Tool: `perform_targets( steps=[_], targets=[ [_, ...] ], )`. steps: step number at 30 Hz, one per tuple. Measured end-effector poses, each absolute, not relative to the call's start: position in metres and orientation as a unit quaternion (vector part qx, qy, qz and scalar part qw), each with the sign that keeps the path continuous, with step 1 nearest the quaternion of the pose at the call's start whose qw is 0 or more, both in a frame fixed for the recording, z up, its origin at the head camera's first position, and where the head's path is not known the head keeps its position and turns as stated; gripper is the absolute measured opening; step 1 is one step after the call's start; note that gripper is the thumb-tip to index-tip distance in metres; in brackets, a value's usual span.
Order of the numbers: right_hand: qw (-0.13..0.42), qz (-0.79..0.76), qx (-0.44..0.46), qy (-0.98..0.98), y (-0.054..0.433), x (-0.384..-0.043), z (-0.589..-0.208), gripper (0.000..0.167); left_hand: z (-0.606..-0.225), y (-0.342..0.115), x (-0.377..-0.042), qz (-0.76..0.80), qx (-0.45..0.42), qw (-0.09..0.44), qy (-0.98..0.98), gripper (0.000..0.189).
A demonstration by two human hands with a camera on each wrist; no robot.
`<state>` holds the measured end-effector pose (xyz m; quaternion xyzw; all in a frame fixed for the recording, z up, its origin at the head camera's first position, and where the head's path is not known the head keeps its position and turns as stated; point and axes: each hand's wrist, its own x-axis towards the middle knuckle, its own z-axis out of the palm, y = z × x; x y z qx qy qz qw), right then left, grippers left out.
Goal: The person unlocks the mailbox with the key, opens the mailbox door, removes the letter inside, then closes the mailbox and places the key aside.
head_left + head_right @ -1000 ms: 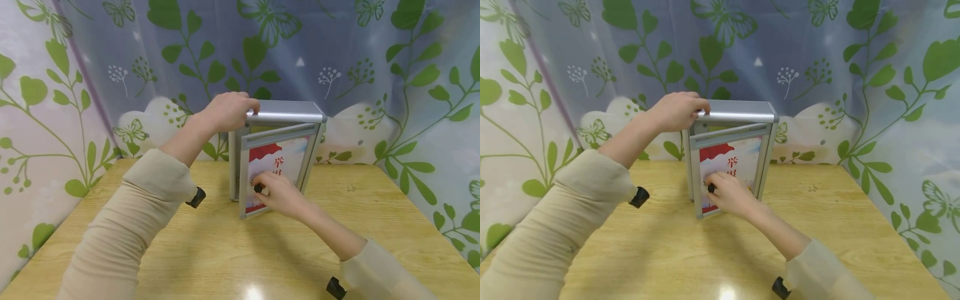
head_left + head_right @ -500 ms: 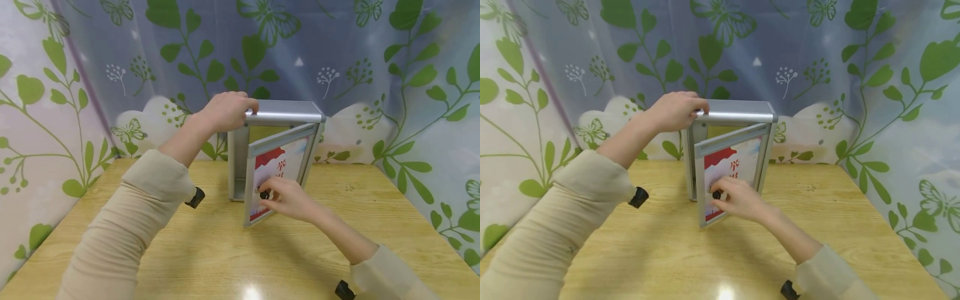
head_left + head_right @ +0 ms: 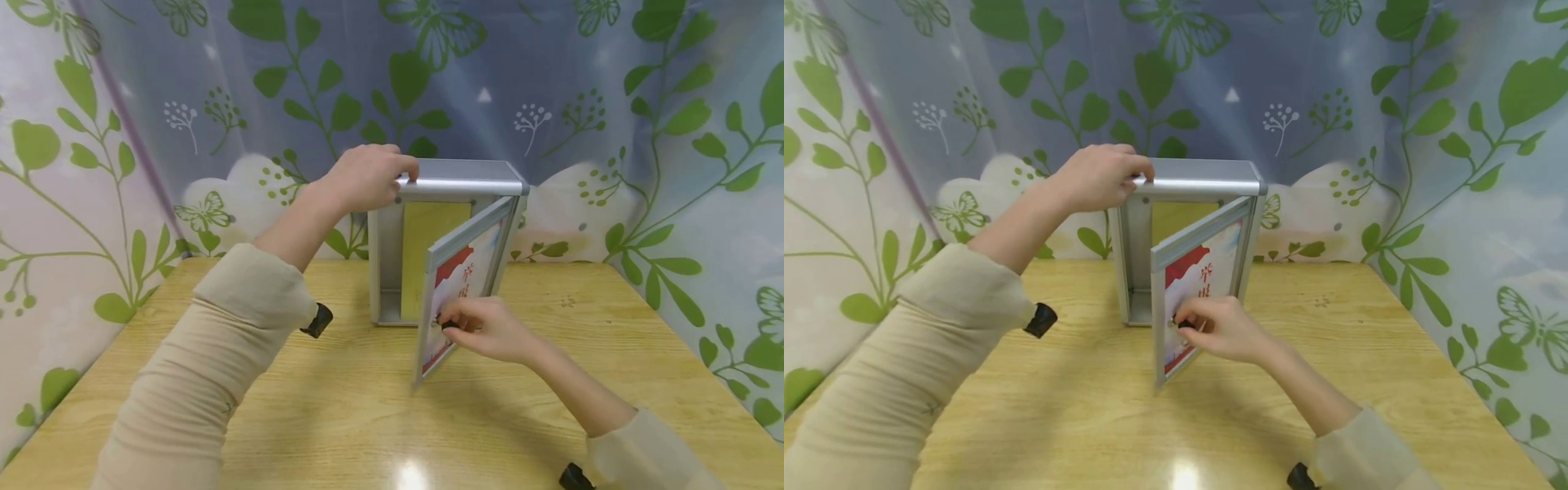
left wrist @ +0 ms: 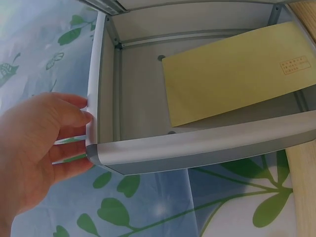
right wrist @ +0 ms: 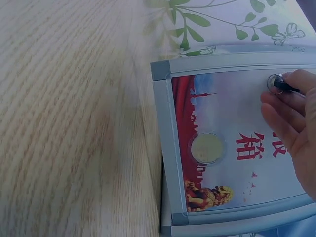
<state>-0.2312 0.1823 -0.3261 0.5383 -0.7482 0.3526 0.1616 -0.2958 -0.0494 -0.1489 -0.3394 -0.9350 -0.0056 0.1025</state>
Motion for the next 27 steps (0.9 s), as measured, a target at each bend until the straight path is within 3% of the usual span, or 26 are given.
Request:
perform_targets(
  steps=[7, 17, 27],
  targets=[
    [0.087, 0.381, 0.530, -0.752, 0.193, -0.228, -0.321, 0.021, -0.149, -0.051, -0.296, -0.011, -0.342, 0.106, -0.934, 0.031],
    [-0.131, 0.448, 0.448, -0.763, 0.219, -0.220, -0.306, 0.010, -0.149, -0.050, -0.296, -0.009, -0.344, 0.102, -0.933, 0.030],
    [-0.180, 0.469, 0.447, -0.740, 0.233, -0.216, -0.304, 0.008, -0.151, -0.049, -0.296, -0.005, -0.344, 0.096, -0.934, 0.030]
  ],
)
